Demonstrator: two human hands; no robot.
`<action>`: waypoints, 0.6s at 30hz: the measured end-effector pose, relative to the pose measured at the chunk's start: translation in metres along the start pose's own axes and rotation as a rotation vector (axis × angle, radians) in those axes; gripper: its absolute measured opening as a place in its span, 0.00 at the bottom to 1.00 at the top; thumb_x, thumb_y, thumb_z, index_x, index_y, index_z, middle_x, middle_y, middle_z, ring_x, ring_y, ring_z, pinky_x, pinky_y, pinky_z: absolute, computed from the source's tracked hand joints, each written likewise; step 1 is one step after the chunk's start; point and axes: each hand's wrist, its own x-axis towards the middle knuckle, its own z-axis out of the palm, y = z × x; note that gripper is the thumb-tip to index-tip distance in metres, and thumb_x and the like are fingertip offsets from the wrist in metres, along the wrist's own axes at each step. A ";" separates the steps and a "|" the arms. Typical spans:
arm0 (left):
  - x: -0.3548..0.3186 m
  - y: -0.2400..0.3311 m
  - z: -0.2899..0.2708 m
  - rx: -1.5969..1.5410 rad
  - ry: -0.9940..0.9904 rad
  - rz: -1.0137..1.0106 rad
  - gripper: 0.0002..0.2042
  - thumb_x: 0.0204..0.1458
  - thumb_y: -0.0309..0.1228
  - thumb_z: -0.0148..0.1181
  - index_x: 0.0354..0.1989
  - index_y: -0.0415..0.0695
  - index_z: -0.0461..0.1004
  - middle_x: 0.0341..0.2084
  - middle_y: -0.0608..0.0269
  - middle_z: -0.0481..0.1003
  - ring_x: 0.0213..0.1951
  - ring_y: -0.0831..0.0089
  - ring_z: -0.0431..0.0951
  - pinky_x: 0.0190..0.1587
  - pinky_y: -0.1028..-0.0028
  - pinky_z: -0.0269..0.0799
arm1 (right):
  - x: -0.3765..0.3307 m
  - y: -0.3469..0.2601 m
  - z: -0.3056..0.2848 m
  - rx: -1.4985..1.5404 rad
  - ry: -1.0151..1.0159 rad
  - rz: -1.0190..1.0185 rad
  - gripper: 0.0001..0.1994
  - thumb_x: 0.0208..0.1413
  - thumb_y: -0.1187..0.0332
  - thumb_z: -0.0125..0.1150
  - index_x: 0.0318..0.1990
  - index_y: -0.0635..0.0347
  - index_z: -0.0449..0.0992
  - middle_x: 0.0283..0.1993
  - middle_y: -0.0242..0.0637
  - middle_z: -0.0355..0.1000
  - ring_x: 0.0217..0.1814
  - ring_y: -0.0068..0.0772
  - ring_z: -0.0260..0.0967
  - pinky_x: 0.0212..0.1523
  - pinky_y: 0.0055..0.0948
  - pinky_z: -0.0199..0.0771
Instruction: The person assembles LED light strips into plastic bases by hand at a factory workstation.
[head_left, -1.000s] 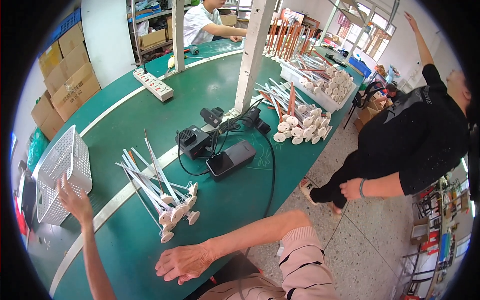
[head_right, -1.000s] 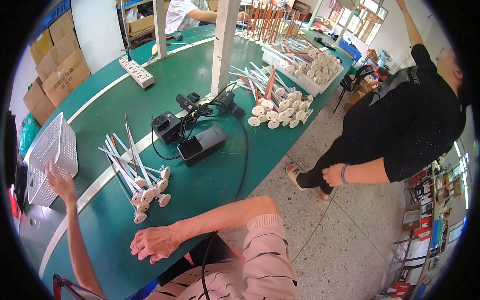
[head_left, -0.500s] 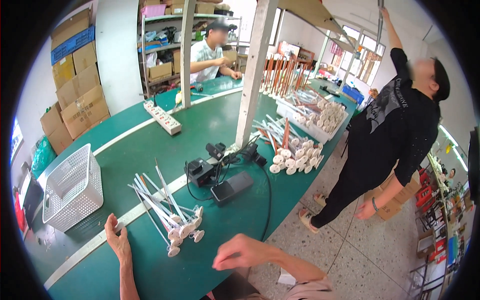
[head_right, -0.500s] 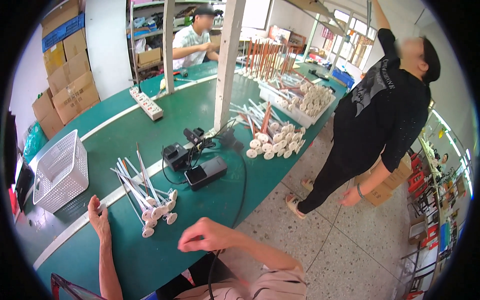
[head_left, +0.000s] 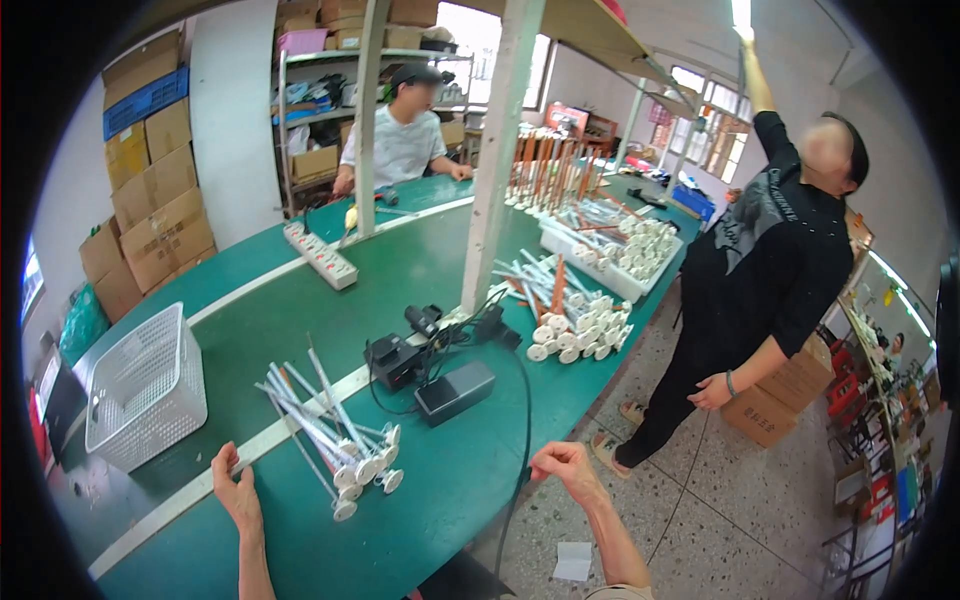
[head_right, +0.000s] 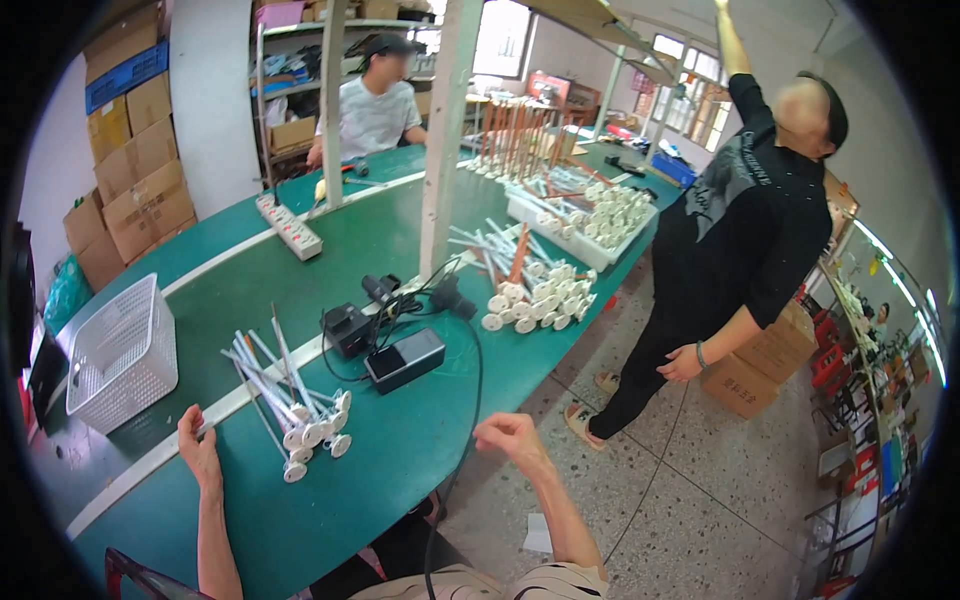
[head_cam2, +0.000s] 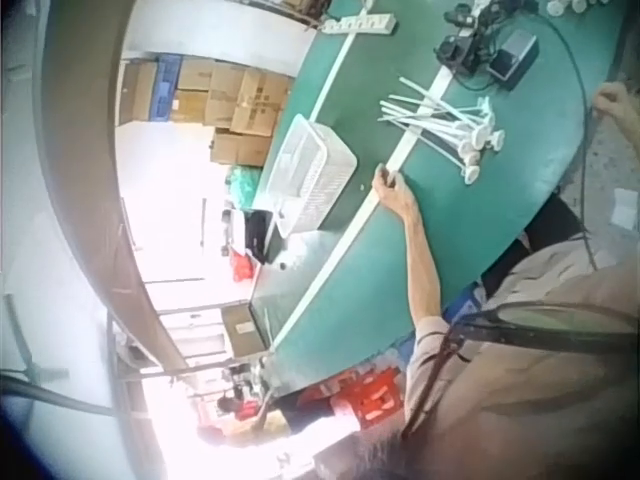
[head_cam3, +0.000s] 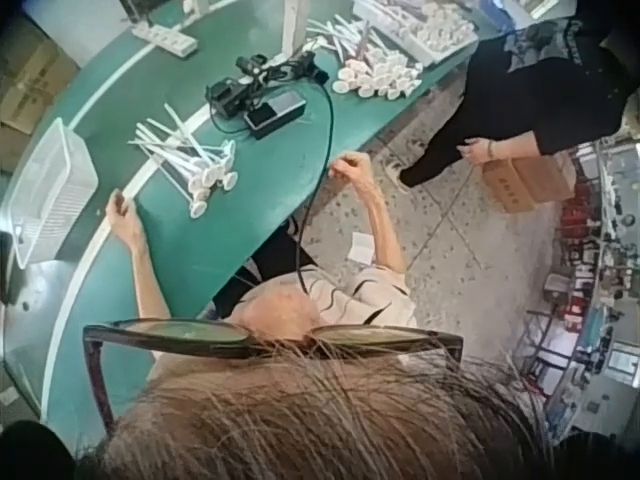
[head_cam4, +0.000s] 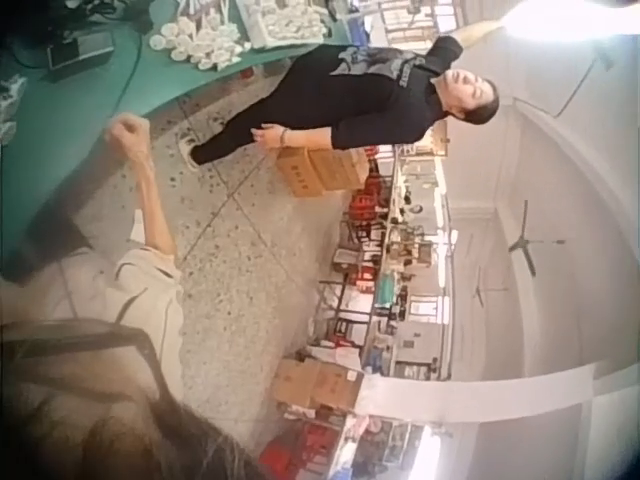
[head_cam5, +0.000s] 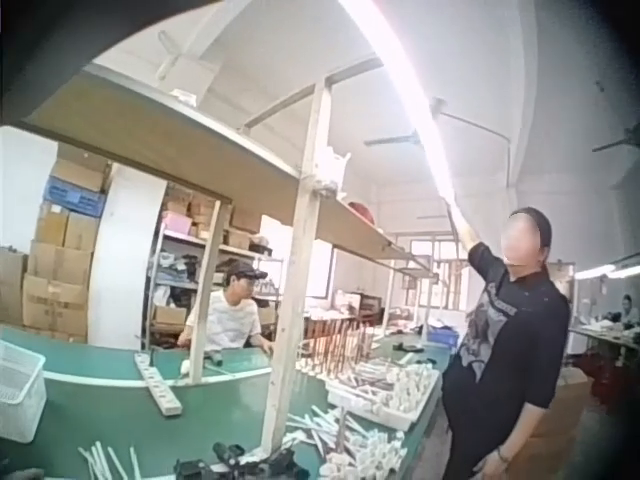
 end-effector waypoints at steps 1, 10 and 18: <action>0.000 0.002 0.001 0.003 -0.003 -0.009 0.23 0.43 0.12 0.52 0.51 0.38 0.72 0.44 0.61 0.73 0.49 0.69 0.72 0.55 0.72 0.65 | 0.002 0.004 0.000 0.005 0.032 -0.029 0.08 0.56 0.68 0.62 0.31 0.65 0.79 0.26 0.34 0.76 0.28 0.23 0.73 0.33 0.23 0.72; -0.001 0.007 0.003 -0.108 -0.017 -0.054 0.23 0.43 0.11 0.52 0.51 0.38 0.73 0.44 0.62 0.72 0.49 0.70 0.72 0.56 0.72 0.65 | 0.001 0.019 0.019 -0.005 0.248 -0.073 0.08 0.55 0.65 0.64 0.32 0.61 0.80 0.25 0.31 0.76 0.27 0.17 0.71 0.28 0.18 0.66; -0.002 -0.003 -0.001 -0.140 -0.024 -0.046 0.23 0.45 0.11 0.52 0.52 0.39 0.73 0.44 0.63 0.73 0.48 0.72 0.72 0.55 0.73 0.65 | -0.006 0.023 0.024 0.026 0.313 -0.114 0.09 0.56 0.66 0.62 0.31 0.63 0.78 0.24 0.33 0.75 0.26 0.21 0.72 0.29 0.20 0.66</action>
